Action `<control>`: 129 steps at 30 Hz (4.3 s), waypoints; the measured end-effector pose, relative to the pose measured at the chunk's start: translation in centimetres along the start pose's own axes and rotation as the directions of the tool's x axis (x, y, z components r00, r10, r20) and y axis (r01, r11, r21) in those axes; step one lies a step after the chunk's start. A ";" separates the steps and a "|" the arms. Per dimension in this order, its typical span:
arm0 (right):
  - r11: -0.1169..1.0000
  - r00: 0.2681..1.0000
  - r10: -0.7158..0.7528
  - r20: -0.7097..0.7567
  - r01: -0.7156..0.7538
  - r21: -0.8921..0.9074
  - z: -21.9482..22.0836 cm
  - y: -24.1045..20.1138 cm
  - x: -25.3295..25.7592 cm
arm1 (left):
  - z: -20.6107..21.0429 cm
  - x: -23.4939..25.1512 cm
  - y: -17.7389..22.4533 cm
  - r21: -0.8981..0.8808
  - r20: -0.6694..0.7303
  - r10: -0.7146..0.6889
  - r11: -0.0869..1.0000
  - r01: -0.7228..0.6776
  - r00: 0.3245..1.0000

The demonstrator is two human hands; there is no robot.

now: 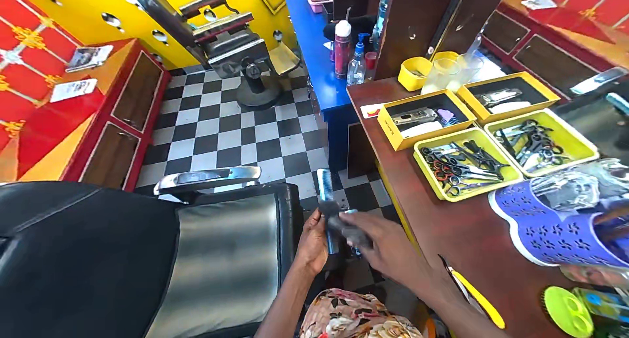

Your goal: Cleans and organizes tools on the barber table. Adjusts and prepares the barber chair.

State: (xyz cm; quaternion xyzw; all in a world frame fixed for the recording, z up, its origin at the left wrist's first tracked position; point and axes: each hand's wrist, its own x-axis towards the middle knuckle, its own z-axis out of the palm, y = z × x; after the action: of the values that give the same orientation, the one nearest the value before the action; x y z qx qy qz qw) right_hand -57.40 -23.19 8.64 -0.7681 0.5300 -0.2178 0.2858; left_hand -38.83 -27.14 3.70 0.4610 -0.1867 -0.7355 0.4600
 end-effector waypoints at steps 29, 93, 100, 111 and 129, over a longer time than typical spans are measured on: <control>0.978 0.933 0.112 -0.343 -0.043 0.203 -4.6 2.3 -6.0 | 0.7 -0.8 -2.3 0.171 0.529 -0.392 0.918 0.358 0.753; 0.377 0.313 0.815 -0.488 -0.926 0.035 -6.5 -2.9 -43.3 | 14.7 -0.8 -8.5 0.528 0.800 0.052 0.411 -0.743 0.597; 0.249 0.235 0.813 -0.533 -0.967 -0.047 -8.0 -6.5 -46.1 | 15.8 -1.1 -7.2 0.510 0.790 0.069 0.478 -0.715 0.609; 0.587 0.524 0.685 -0.507 -0.809 -0.043 -3.6 -3.4 -37.1 | 22.2 -4.5 -14.1 0.641 0.648 -0.266 0.696 -0.324 0.714; 0.533 0.427 0.760 -0.490 -0.841 0.094 -5.4 -7.9 -38.9 | 21.9 -3.7 -11.8 0.527 0.514 -0.615 0.776 0.346 0.598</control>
State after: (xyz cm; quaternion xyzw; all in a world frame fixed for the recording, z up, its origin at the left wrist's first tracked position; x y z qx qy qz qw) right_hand -68.75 14.38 16.70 -0.3636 0.8991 -0.1914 0.1509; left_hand -62.81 -21.31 8.39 0.2810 -0.3389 -0.8967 0.0458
